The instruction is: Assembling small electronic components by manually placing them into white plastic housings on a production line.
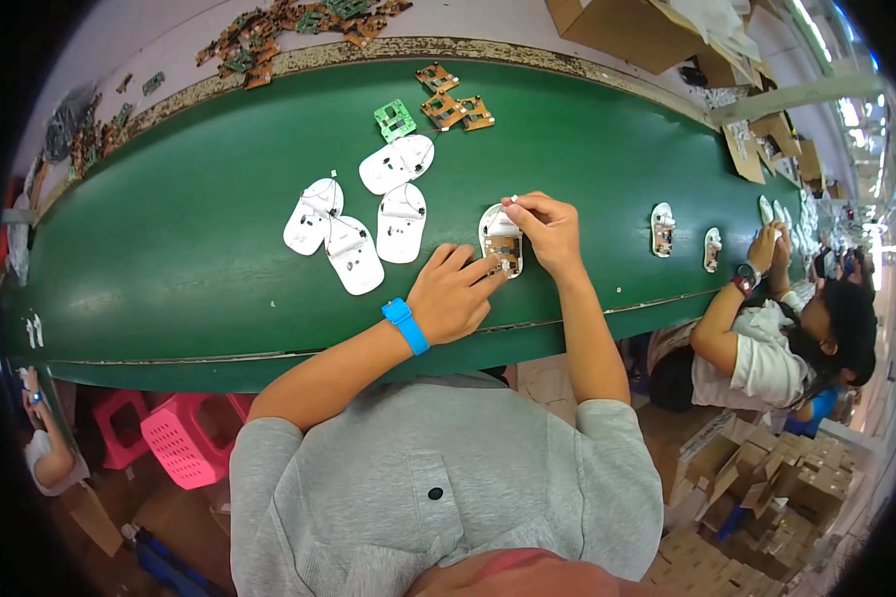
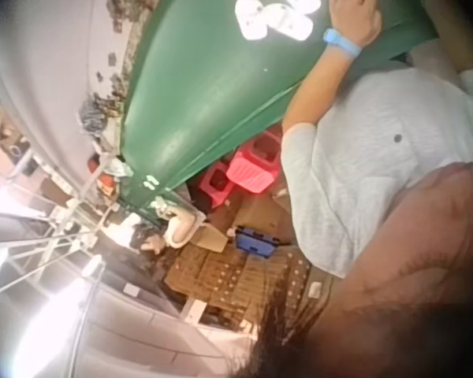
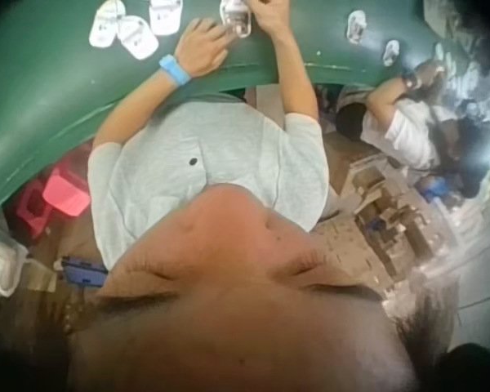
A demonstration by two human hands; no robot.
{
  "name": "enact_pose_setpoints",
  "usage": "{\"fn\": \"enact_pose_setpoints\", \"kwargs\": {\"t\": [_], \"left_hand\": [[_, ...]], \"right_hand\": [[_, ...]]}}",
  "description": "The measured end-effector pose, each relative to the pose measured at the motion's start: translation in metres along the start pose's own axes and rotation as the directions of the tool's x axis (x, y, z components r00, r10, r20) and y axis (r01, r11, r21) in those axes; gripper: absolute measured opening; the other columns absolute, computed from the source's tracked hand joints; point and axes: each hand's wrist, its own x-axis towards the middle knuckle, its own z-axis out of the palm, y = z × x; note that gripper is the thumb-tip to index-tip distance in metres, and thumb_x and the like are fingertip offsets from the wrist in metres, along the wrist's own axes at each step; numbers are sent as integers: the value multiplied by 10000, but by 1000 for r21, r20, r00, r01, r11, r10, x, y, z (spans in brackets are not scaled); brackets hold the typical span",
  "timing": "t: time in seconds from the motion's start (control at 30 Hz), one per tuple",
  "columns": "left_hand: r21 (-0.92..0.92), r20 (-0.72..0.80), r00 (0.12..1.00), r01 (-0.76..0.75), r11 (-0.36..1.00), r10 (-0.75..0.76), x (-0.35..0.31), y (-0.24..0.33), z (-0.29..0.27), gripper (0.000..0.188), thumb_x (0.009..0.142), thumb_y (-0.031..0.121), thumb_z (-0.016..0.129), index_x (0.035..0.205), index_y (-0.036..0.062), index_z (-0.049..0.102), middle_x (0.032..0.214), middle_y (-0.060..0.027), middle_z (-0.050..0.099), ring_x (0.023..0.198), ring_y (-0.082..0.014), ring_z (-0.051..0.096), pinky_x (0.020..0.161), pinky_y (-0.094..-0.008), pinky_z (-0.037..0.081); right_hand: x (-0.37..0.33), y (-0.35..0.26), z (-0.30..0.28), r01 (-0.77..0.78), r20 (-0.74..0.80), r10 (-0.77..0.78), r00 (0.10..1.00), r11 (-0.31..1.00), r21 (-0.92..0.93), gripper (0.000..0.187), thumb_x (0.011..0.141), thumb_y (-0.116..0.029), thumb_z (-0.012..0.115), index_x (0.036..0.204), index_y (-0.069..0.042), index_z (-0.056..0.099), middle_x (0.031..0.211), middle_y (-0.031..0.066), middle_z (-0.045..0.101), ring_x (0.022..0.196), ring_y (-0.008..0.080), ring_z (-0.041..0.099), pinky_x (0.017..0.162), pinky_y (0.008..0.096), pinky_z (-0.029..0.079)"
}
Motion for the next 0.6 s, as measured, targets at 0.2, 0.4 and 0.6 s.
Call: {"fn": "enact_pose_setpoints", "kwargs": {"t": [0.2,0.4,0.6], "left_hand": [[-51,-17,1000,3,999,-3,1,-4,0,414,767,128,656,1179,110,684,1299,-47,612,1020,-274,514,952,-408,418],[-50,-32,999,0,999,-2,-2,-4,2,377,775,135,654,1150,108,684,1292,-37,616,1019,-269,513,953,-401,408],[-22,-54,999,6,1000,-7,-5,-1,2,364,782,143,651,1143,114,683,1275,-36,619,1030,-265,509,952,-398,400]], "right_hand": [[-8,1,-6,-65,62,43,997,900,430,147,926,9,688,1056,32,754,961,108,735,864,150,667,809,263,545],[-6,-2,-13,-133,153,51,987,796,591,125,892,58,701,1004,40,753,930,110,729,871,153,670,779,273,561],[-16,-25,-3,-21,150,8,989,996,87,165,828,101,693,944,0,751,883,76,720,827,153,646,738,270,546]]}}
